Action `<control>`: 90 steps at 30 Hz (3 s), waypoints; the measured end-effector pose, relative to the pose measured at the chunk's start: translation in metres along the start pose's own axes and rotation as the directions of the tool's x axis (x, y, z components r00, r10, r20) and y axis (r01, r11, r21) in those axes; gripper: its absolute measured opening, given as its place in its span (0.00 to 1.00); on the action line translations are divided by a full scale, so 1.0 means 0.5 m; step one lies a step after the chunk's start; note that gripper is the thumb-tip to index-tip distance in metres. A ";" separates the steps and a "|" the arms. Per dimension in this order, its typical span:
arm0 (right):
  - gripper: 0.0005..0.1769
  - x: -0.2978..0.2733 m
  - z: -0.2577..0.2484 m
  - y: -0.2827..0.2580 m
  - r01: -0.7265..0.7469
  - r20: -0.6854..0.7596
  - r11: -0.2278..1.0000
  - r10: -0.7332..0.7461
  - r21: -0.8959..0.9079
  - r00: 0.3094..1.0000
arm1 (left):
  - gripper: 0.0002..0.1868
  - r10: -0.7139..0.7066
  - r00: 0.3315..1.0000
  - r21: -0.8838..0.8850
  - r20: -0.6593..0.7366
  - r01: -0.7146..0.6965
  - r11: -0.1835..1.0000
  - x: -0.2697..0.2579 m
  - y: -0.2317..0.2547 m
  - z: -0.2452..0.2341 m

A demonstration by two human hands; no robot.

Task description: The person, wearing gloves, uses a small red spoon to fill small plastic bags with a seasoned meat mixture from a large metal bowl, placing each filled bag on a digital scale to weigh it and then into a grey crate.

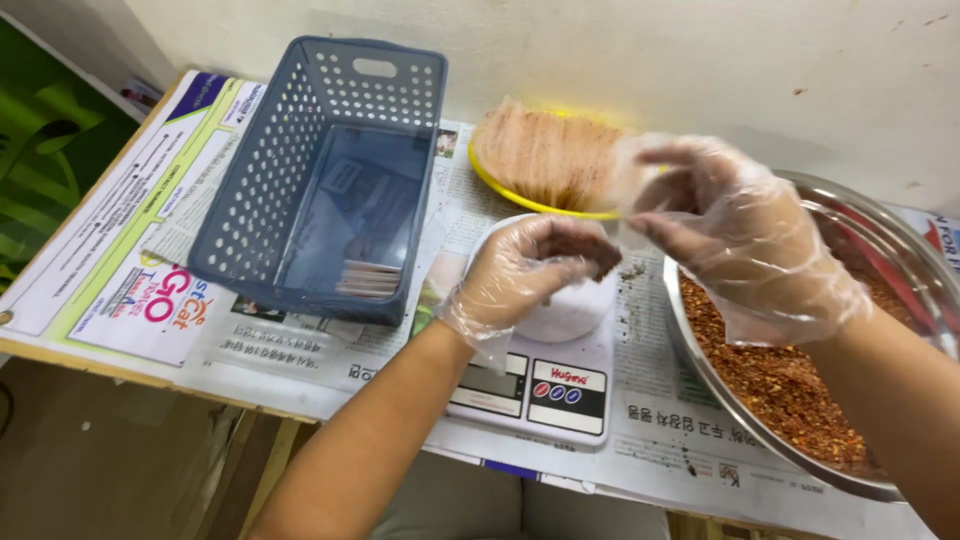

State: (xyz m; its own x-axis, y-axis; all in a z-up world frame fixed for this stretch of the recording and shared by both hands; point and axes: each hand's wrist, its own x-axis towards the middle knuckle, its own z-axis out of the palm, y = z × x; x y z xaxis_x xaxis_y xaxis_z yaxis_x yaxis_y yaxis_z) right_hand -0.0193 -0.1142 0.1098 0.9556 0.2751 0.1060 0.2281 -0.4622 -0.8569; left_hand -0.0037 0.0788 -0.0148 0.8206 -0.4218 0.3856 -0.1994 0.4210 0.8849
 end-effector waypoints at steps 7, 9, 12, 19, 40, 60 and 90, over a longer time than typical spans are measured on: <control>0.28 -0.176 0.055 0.069 0.323 0.019 0.711 -0.400 -0.624 0.916 | 0.20 0.068 0.919 0.080 -0.389 -0.040 0.996 -0.010 -0.044 -0.043; 0.30 -0.225 0.103 0.136 0.471 0.121 0.659 -0.504 -0.586 0.855 | 0.20 0.038 0.907 0.111 -0.420 0.010 0.994 -0.012 -0.041 -0.042; 0.28 -0.258 0.182 0.204 0.529 0.282 0.728 -0.447 -0.437 0.849 | 0.20 0.102 0.918 0.169 -0.384 -0.039 0.985 -0.014 -0.044 -0.044; 0.27 -0.266 0.237 0.212 0.540 0.146 0.603 -0.577 -0.587 0.804 | 0.20 0.168 0.910 0.227 -0.380 -0.084 0.970 -0.022 -0.034 -0.056; 0.41 -0.226 0.160 0.170 0.449 -0.014 0.866 -0.463 -0.222 0.886 | 0.19 0.183 0.903 0.292 -0.389 -0.067 0.954 -0.031 0.032 -0.088; 0.45 -0.027 0.105 -0.041 0.041 -0.212 0.997 -0.055 -0.070 0.976 | 0.17 -0.050 0.999 0.053 -0.008 0.050 0.997 -0.051 0.049 -0.058; 0.10 0.084 0.098 0.257 -0.026 -0.047 0.054 -0.412 -0.998 0.910 | 0.13 0.453 0.882 0.686 -0.131 -0.249 0.684 -0.031 0.047 -0.096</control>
State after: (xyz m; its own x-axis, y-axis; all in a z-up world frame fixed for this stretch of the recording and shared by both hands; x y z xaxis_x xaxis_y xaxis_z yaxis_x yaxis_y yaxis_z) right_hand 0.0411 -0.1207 -0.0203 0.7841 0.4016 0.4732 0.1735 -0.8739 0.4542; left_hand 0.0047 0.1336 -0.0122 0.7035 -0.0767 0.7065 -0.7083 -0.1577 0.6881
